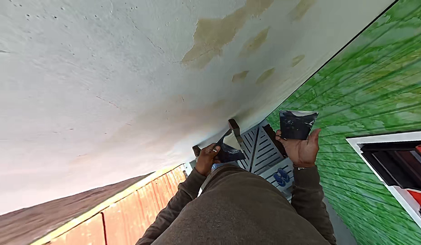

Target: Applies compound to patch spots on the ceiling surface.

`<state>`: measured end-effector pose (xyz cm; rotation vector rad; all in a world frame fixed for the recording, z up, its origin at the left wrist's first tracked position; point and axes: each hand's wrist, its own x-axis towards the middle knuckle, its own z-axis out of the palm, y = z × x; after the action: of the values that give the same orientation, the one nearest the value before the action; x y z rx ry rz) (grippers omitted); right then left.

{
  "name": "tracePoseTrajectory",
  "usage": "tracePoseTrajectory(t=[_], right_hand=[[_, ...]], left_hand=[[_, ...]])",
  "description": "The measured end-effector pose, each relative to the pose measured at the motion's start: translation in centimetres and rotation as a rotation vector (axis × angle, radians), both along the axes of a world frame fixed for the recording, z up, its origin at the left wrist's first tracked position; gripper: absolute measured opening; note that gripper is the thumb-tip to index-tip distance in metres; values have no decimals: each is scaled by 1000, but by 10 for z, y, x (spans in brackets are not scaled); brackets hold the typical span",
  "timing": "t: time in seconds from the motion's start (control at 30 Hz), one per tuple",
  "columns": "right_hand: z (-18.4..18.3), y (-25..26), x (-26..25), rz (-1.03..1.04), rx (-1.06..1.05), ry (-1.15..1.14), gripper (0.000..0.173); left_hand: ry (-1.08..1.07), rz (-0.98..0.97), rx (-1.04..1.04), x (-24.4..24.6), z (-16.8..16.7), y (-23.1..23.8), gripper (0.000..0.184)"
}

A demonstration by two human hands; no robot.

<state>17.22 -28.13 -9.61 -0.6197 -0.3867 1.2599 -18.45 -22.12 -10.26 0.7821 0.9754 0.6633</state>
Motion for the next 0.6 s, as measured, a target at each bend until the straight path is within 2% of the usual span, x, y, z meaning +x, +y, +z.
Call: tracePoseTrajectory(t=[0.13,0.27,0.33,0.43,0.47,0.6], right_hand=[[34,35,0,-65,29,-93,77],[71,33,-24,87,38,-129,72],[80,24,-43,110,-39,-415,74],[74,15,-70,-11,-242,-1156,75],[70,15,-78,-72,-303,-1324,74],[70,16,-89,-218,-410,-1585,73]], left_hand=[[2,171,114,-3,18,3,29],[-46,263,295,16,49,17,27],[-73,261,370,34,56,23,28],[-66,240,481,64,57,28,30],[-58,240,506,73,58,29,30],[-56,260,583,104,63,31,30]])
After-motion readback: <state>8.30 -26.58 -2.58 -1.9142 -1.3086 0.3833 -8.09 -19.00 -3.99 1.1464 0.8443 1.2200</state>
